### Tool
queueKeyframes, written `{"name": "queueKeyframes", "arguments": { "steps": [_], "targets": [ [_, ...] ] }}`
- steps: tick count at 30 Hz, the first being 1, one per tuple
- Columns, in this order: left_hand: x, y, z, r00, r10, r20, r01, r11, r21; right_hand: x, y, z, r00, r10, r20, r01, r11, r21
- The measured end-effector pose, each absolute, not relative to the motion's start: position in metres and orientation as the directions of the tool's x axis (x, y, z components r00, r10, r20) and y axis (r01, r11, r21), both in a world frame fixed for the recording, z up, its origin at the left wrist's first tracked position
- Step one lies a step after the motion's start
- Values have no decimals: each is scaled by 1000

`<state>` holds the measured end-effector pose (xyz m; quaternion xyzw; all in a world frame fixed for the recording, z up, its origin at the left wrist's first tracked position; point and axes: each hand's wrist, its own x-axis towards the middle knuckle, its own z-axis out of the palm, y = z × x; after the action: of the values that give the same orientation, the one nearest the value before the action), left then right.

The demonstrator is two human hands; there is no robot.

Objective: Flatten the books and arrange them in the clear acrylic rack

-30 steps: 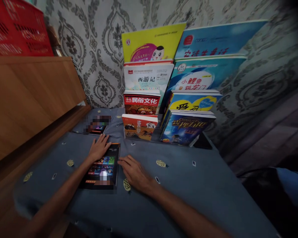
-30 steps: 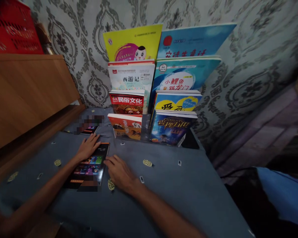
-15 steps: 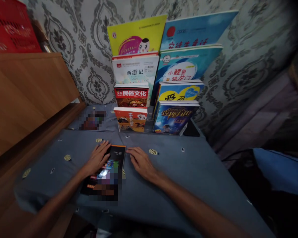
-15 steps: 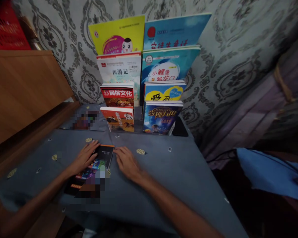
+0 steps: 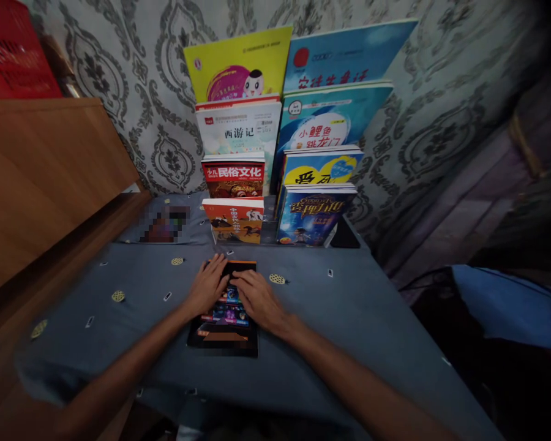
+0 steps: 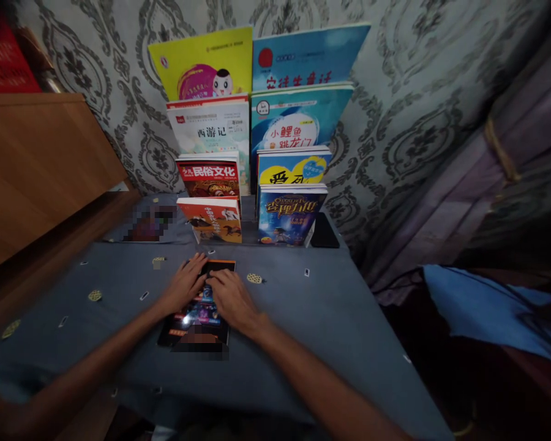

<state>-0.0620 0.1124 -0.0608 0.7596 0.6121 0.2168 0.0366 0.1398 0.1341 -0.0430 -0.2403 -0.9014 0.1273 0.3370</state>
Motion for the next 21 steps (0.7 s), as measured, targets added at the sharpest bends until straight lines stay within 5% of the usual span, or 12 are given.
{"name": "queueKeyframes", "arguments": {
  "steps": [7,21],
  "targets": [
    [-67,113,-48,3,903,430,775,-274,569,143,138,-44,-647,560,517,402,827,-393],
    [-75,105,-45,120,867,483,919,-281,276,102,136,-31,-810,508,295,413,849,-329]
  ]
}}
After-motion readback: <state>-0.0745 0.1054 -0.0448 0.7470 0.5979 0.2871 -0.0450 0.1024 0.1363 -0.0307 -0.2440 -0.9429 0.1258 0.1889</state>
